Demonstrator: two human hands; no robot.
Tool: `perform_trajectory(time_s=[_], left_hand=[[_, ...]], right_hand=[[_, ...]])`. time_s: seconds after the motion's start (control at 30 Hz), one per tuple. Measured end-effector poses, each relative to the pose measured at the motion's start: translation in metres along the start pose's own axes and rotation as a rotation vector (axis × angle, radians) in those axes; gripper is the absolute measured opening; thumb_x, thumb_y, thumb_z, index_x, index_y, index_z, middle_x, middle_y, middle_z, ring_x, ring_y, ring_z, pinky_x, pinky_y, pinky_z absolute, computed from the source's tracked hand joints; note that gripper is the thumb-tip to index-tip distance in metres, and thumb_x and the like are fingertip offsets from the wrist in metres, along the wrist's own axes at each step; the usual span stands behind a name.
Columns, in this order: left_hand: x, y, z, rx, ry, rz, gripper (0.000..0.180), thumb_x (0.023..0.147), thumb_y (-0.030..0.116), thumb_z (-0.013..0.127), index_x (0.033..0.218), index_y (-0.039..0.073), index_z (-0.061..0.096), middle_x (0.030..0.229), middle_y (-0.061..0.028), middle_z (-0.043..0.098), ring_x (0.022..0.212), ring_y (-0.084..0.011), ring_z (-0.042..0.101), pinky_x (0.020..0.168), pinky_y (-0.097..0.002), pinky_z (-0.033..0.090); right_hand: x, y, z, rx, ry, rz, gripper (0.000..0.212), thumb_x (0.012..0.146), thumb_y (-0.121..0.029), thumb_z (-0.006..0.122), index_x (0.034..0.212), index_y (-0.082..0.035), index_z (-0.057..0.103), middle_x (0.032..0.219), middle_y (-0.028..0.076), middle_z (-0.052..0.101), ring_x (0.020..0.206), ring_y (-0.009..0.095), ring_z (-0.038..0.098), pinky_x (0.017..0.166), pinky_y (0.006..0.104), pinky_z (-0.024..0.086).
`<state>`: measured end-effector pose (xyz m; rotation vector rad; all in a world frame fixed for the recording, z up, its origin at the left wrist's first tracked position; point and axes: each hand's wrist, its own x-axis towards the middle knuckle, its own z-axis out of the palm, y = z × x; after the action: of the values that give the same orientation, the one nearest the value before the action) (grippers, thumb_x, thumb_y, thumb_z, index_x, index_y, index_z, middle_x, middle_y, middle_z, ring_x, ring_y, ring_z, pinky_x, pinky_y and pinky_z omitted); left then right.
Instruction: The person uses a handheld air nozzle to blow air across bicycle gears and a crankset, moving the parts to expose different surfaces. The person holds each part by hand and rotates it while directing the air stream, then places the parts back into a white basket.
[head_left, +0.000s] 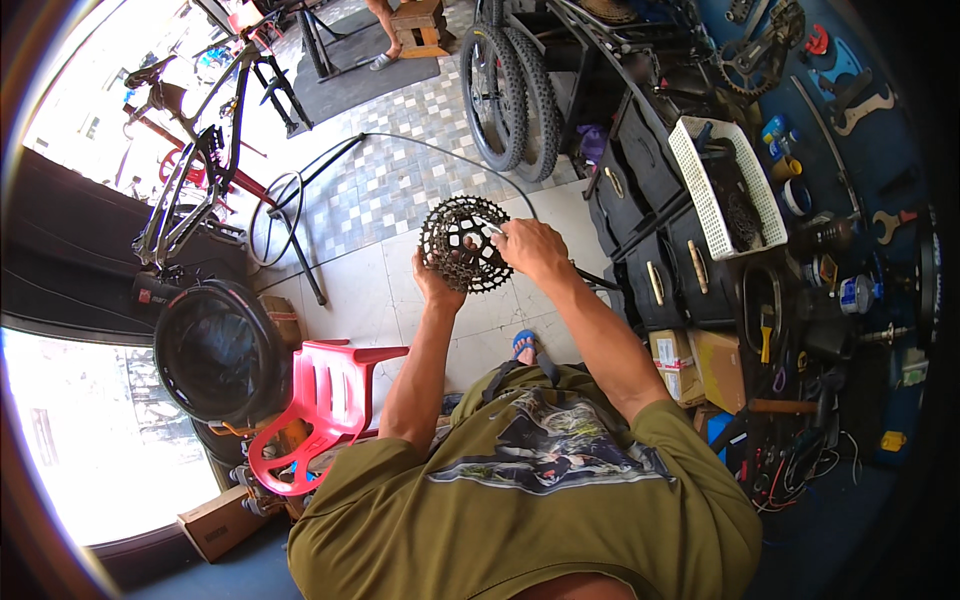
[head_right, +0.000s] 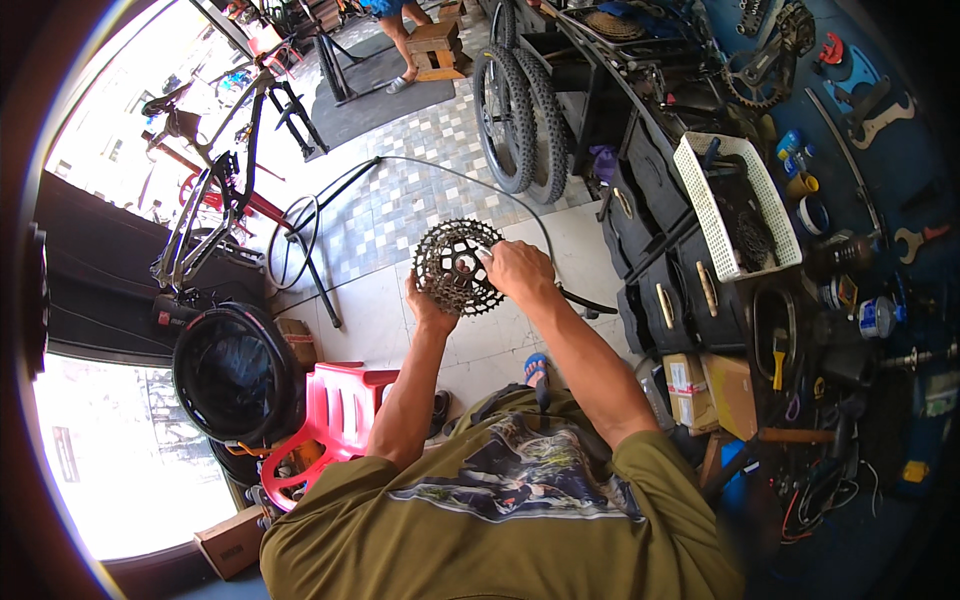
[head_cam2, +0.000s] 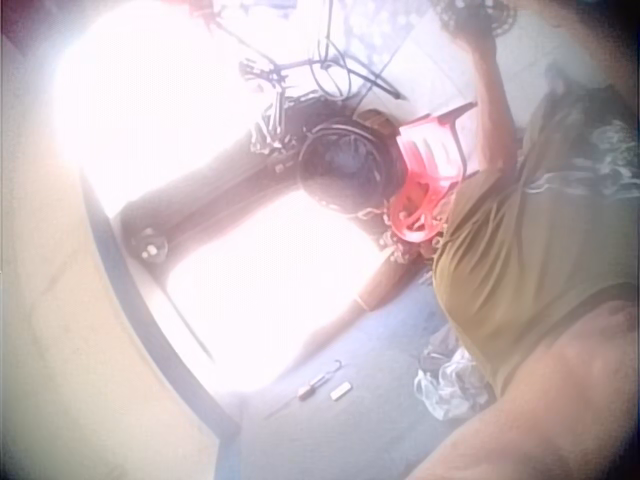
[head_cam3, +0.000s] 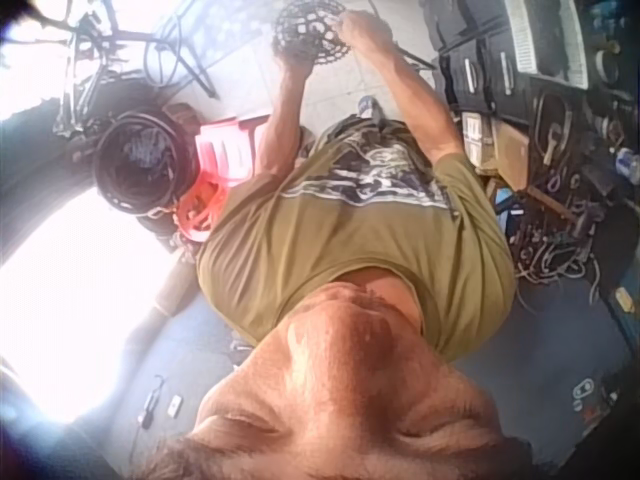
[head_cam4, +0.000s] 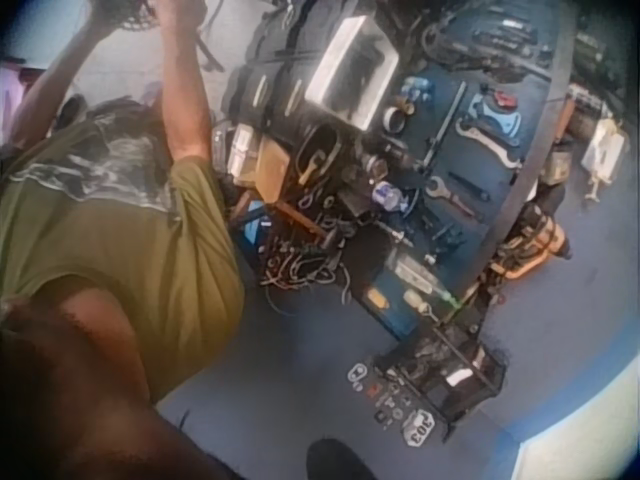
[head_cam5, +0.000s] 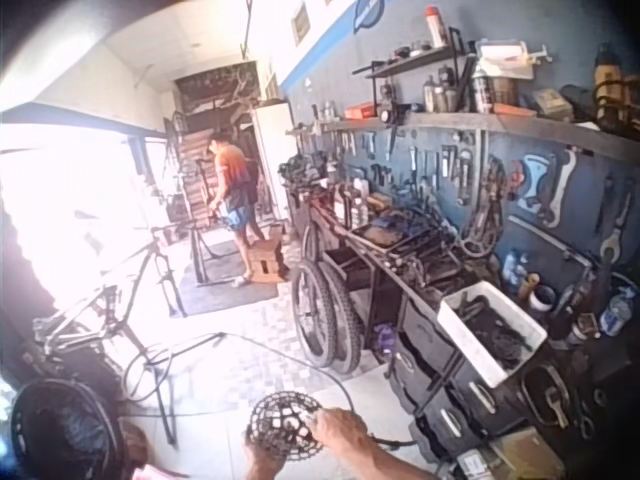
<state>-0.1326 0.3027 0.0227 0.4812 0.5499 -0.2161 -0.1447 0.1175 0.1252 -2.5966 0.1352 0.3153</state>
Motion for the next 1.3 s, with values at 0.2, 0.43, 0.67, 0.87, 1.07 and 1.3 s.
perform_trajectory(time_s=[0.2,0.43,0.67,0.87,1.07,1.3], left_hand=[[0.003,0.003,-0.003,0.033,-0.042,-0.016,0.065,0.100,0.060,0.040,0.133,0.008,0.059,0.111,-0.0165,0.064,0.101,-0.0367,0.069,0.093,-0.0560,0.058],[0.018,0.003,-0.018,0.013,-0.108,-0.016,0.068,0.098,0.064,0.042,0.138,0.011,0.058,0.118,-0.0170,0.062,0.109,-0.0381,0.067,0.093,-0.0571,0.057],[0.012,0.003,-0.017,0.060,-0.122,-0.011,0.068,0.100,0.062,0.037,0.136,0.010,0.060,0.120,-0.0217,0.067,0.104,-0.0371,0.068,0.094,-0.0536,0.057],[0.004,0.002,-0.012,0.075,-0.149,-0.036,0.063,0.101,0.060,0.041,0.125,0.005,0.062,0.106,-0.0186,0.070,0.097,-0.0360,0.072,0.089,-0.0509,0.059],[0.004,0.008,-0.017,0.114,-0.185,-0.007,0.063,0.100,0.061,0.043,0.123,0.005,0.062,0.101,-0.0205,0.072,0.095,-0.0356,0.073,0.087,-0.0499,0.060],[-0.005,0.006,-0.014,0.095,-0.166,-0.040,0.066,0.101,0.061,0.042,0.126,0.003,0.062,0.103,-0.0227,0.072,0.096,-0.0363,0.072,0.088,-0.0494,0.060]], right_hand=[[-0.004,0.000,-0.005,0.015,-0.029,0.009,0.039,0.100,-0.042,0.061,0.098,-0.007,0.077,0.105,0.019,0.076,0.103,0.040,0.072,0.090,0.0489,0.057],[-0.009,0.022,-0.011,0.003,-0.061,0.033,0.037,0.099,-0.041,0.062,0.106,-0.009,0.079,0.101,0.020,0.076,0.100,0.041,0.072,0.090,0.0507,0.056],[-0.012,0.016,-0.011,-0.059,-0.028,0.022,0.037,0.099,-0.042,0.062,0.108,-0.010,0.079,0.103,0.019,0.076,0.101,0.039,0.072,0.090,0.0497,0.056],[-0.014,-0.008,-0.025,0.034,-0.158,-0.052,0.038,0.099,-0.043,0.063,0.108,-0.010,0.078,0.107,0.018,0.076,0.104,0.038,0.071,0.092,0.0491,0.056],[-0.021,-0.009,-0.029,0.024,-0.228,-0.018,0.037,0.098,-0.045,0.060,0.107,-0.014,0.079,0.108,0.017,0.076,0.105,0.039,0.071,0.093,0.0503,0.055],[-0.025,-0.015,-0.031,0.000,-0.151,-0.056,0.039,0.098,-0.047,0.061,0.106,-0.013,0.079,0.110,0.018,0.075,0.106,0.040,0.070,0.094,0.0511,0.055]])
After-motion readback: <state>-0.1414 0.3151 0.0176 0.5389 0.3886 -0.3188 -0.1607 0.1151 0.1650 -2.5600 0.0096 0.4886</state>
